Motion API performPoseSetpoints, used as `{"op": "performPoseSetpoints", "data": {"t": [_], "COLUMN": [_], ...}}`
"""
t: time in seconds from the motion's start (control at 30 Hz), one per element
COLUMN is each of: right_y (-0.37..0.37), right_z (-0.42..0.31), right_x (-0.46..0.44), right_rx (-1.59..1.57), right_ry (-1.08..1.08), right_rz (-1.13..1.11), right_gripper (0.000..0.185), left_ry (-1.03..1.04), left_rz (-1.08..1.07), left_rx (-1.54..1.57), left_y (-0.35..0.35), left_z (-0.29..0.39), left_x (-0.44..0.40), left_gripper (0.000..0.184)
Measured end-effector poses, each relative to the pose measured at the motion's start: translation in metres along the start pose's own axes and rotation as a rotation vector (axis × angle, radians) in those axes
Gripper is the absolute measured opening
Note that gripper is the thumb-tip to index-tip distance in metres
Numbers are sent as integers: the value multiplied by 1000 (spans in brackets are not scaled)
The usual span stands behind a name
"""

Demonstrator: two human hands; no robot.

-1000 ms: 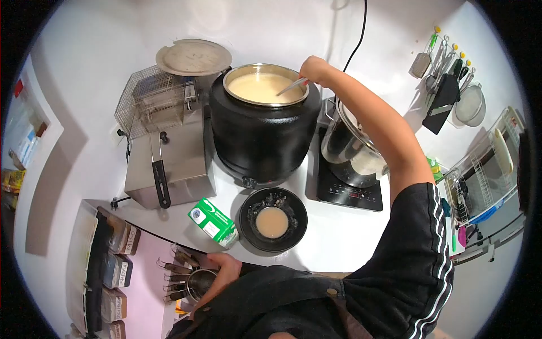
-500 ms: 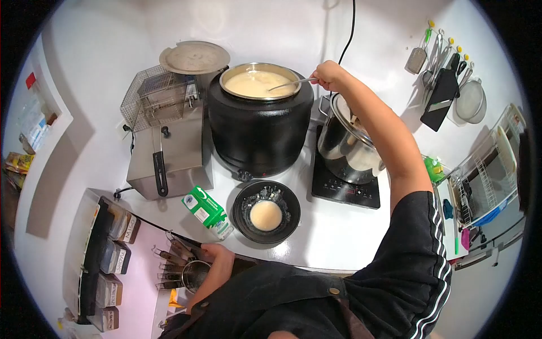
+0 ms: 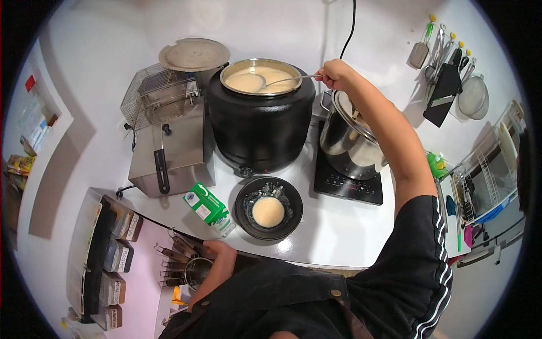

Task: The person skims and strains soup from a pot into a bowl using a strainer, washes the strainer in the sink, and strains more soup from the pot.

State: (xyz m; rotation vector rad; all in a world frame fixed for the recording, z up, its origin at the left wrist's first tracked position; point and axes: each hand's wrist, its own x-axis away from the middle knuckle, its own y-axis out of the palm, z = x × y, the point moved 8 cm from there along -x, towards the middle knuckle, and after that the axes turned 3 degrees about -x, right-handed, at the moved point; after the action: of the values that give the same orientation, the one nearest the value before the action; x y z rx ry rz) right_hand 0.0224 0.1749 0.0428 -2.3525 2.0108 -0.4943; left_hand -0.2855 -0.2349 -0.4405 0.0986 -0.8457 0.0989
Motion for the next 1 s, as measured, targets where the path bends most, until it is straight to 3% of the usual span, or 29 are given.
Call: {"op": "performPoseSetpoints", "data": {"t": [0.07, 0.17, 0.23, 0.37, 0.47, 0.53, 0.57, 0.63, 0.67, 0.73, 0.87, 1.0], "right_y": [0, 1, 1, 0, 0, -1, -1, -5, -7, -13, -22, -33], "right_z": [2, 4, 8, 17, 21, 22, 22, 21, 21, 19, 20, 22], "right_x": [0, 3, 1, -2, -3, -3, -4, -4, -4, -1, 2, 0], "right_rx": [-9, -35, -82, -129, -160, -173, -185, -181, -174, -163, -148, -102], "right_ry": [16, 20, 44, 58, 65, 67, 67, 54, 41, 19, -3, -19], "right_rz": [-27, -8, -10, -27, -23, -22, -21, -8, 4, 8, 13, 12], "right_gripper": [20, 20, 20, 20, 19, 18, 17, 17, 17, 17, 17, 16], "left_ry": [0, -63, -56, -92, 20, -27, -26, -171, -172, -275, -289, -299], "left_rz": [30, -118, -187, -228, -55, -256, -257, -546, -548, -732, -716, -614], "left_rx": [-13, 59, 113, 163, 55, 124, 124, 215, 214, 15, 9, -130], "left_y": [-2, 7, 11, 16, 5, 18, 15, 33, 32, 31, 23, 4], "left_z": [-4, 6, 5, -1, 7, 5, 6, -2, 5, 9, 14, 0], "left_x": [-6, 27, 26, 20, 20, 18, 16, 22, 36, 81, 125, 100], "left_gripper": [42, 40, 63, 61, 47, 54, 54, 60, 60, 62, 61, 61]}}
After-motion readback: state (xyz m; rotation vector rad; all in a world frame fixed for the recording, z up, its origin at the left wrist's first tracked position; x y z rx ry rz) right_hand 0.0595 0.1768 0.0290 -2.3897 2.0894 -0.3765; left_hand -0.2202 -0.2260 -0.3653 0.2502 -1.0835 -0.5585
